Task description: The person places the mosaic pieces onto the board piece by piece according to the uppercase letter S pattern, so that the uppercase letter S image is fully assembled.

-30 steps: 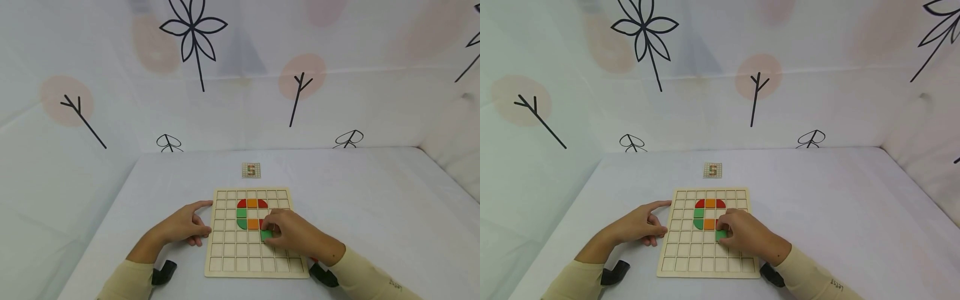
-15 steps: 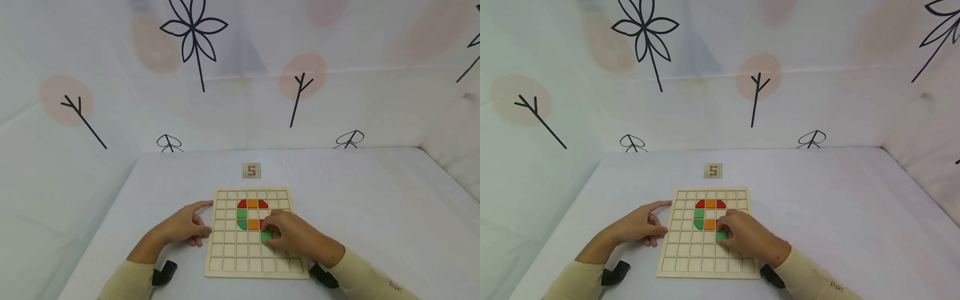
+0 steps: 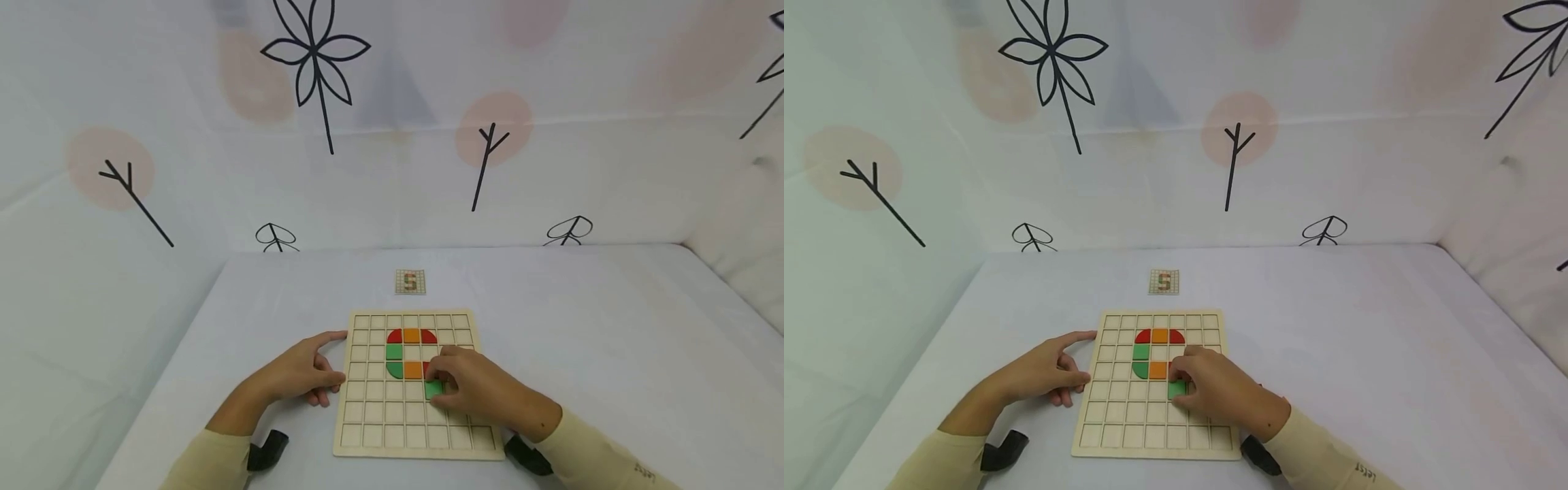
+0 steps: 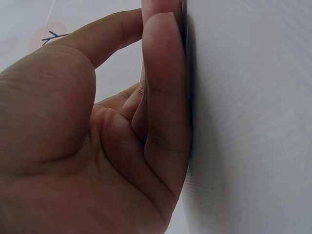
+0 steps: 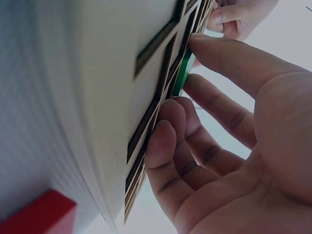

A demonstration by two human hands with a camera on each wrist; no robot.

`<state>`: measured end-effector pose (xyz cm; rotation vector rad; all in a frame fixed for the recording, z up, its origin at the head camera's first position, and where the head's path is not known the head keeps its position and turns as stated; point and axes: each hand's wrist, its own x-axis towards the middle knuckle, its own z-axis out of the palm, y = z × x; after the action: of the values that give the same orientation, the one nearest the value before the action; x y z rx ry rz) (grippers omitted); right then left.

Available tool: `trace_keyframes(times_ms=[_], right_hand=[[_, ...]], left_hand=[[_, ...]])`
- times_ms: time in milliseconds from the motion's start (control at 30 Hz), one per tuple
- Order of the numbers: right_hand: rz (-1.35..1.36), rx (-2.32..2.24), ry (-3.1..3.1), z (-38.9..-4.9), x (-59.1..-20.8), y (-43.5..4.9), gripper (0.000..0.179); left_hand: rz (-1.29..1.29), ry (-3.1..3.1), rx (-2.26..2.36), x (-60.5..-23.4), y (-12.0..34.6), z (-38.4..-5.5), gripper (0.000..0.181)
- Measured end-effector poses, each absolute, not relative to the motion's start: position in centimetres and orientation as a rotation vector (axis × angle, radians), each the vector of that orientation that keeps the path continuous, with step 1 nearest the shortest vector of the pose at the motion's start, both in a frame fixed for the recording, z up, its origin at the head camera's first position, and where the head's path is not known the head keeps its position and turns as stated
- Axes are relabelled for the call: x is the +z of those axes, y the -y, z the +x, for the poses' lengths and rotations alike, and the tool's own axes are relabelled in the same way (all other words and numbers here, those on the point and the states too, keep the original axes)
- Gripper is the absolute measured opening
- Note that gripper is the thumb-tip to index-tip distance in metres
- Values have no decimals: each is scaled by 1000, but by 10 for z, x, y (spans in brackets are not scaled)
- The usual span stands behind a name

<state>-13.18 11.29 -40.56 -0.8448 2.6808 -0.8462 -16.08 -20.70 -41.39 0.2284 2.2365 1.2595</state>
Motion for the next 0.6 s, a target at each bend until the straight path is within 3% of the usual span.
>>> trace_keyframes(times_ms=[267,600], right_hand=[[-871,-866,-2683,-131,-398,-123,15],[-635,-796,-2831,-131,-373,-155,11]], left_hand=[[238,-2234,1256,-412,204,-163,82],[235,-2231,1255,-414,207,-162,84]])
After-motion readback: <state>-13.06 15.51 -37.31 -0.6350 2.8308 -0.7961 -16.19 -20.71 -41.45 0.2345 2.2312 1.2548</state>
